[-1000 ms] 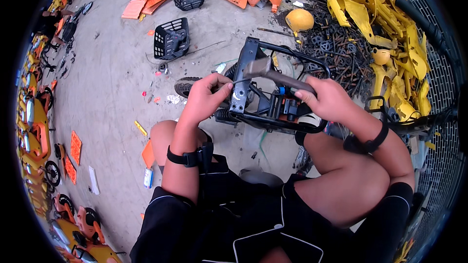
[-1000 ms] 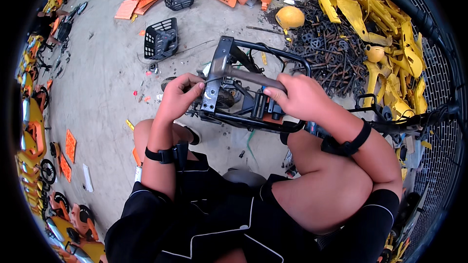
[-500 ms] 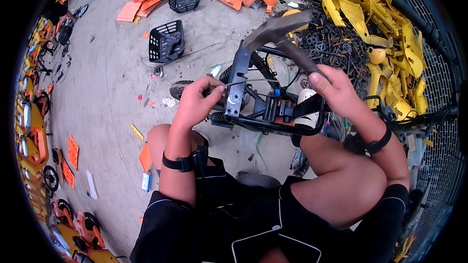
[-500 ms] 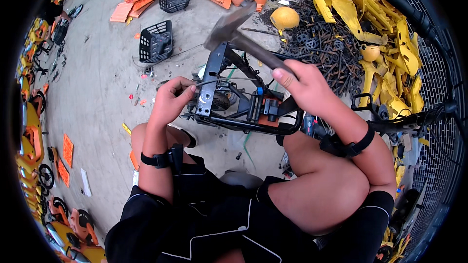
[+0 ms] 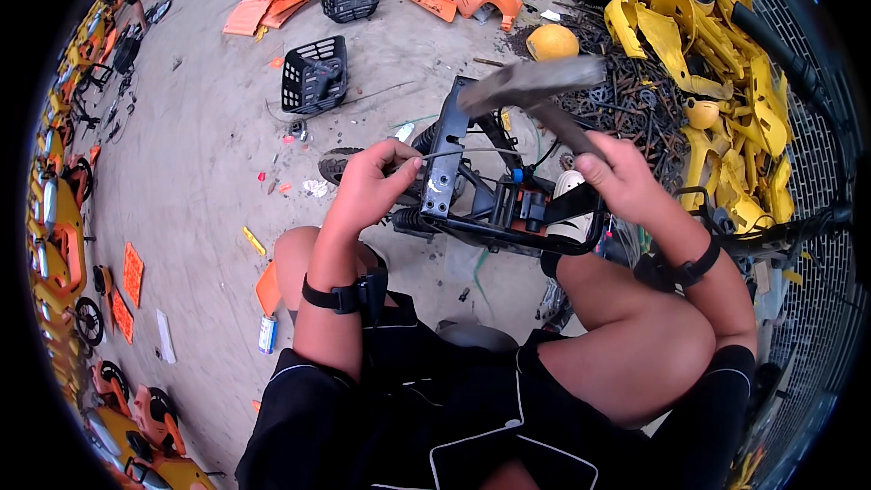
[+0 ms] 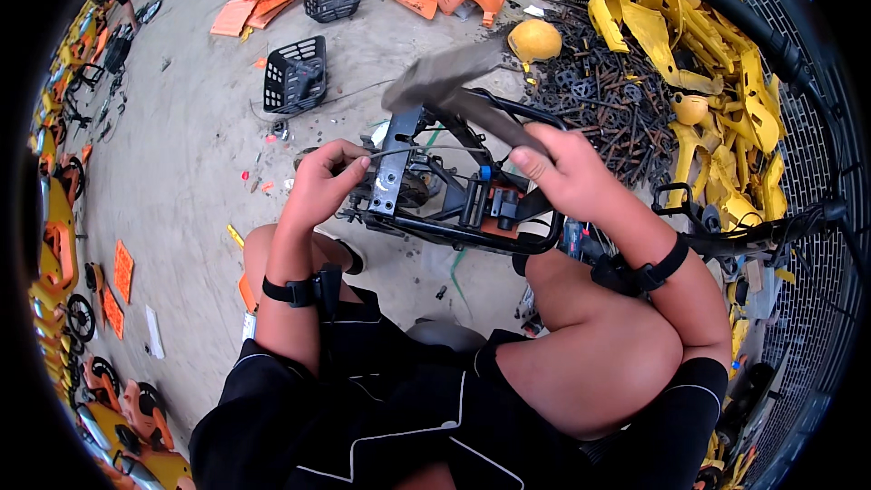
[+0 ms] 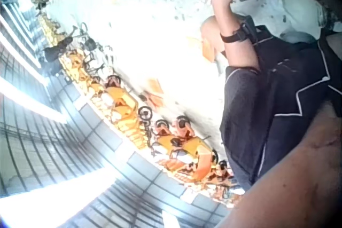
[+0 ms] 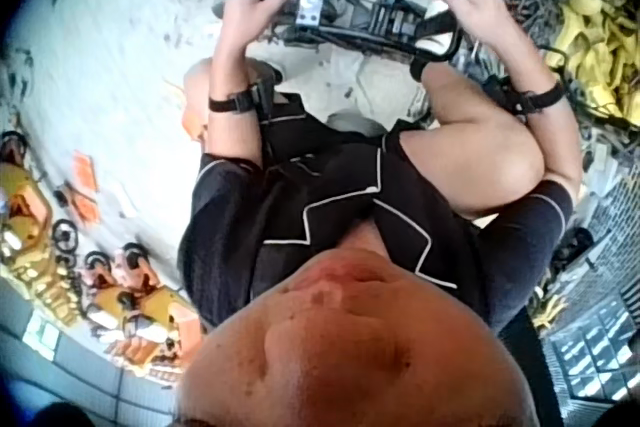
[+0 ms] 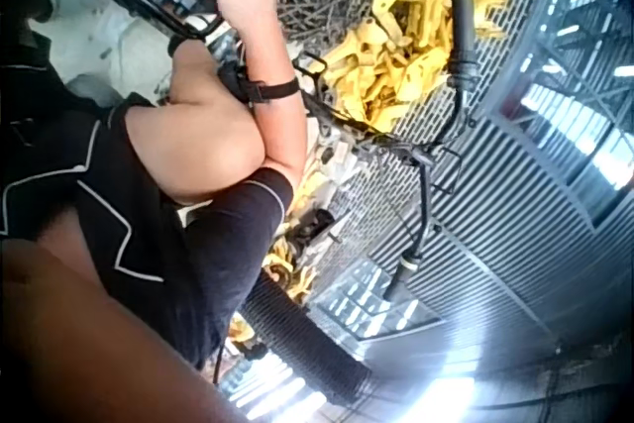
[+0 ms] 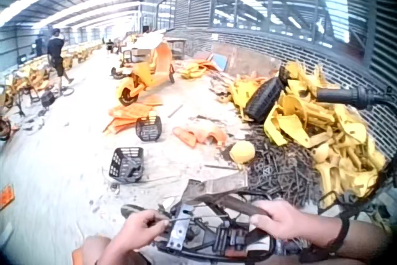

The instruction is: The person uses a hammer and pliers to adjust and secure components on the frame of an electric scooter, handling wires and a metal bracket.

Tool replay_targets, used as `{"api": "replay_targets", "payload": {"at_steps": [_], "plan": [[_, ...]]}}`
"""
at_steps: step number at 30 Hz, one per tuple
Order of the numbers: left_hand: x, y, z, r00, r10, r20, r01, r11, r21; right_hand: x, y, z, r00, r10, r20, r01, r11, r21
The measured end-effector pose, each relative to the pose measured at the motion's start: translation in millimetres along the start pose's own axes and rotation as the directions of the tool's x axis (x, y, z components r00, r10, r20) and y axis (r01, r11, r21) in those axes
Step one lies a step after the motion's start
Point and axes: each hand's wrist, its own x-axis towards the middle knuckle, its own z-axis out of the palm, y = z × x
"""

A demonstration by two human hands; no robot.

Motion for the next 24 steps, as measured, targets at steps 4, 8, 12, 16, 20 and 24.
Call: {"api": "replay_targets", "payload": {"at_steps": [4, 8, 12, 16, 20, 24], "plan": [[0.9, -1.7, -0.9, 1.000, 0.017, -0.013, -0.017, 1.000, 0.020, 5.5, -4.1, 1.5, 0.970, 0.154, 0.186, -0.095, 0.951, -0.294], [-3.1, -4.3, -3.4, 1.000, -0.007, 0.002, 0.007, 1.000, 0.026, 9.3, -20.3, -2.7, 0.990, 0.039, 0.135, -0.028, 0.996, -0.084], [-0.8, -1.7, -0.4, 1.000, 0.005, 0.010, -0.006, 0.999, 0.038, 8.2, -17.1, 2.6, 0.988, 0.031, 0.153, 0.006, 0.972, -0.235], [-1.4, -2.7, -3.6, 1.000, 0.004, 0.019, -0.005, 0.997, 0.073, 15.3, -20.0, -1.1, 0.984, 0.115, 0.139, -0.064, 0.942, -0.329], [-0.1, -3.2, -1.3, 1.000, -0.002, 0.023, 0.001, 0.999, 0.053, 13.5, -11.4, -1.4, 0.994, -0.009, 0.109, 0.013, 0.999, -0.038], [2.9, -3.3, 0.6, 1.000, -0.005, 0.022, 0.005, 1.000, 0.000, 13.2, -8.5, -0.4, 0.976, 0.103, 0.190, -0.053, 0.966, -0.252]]}}
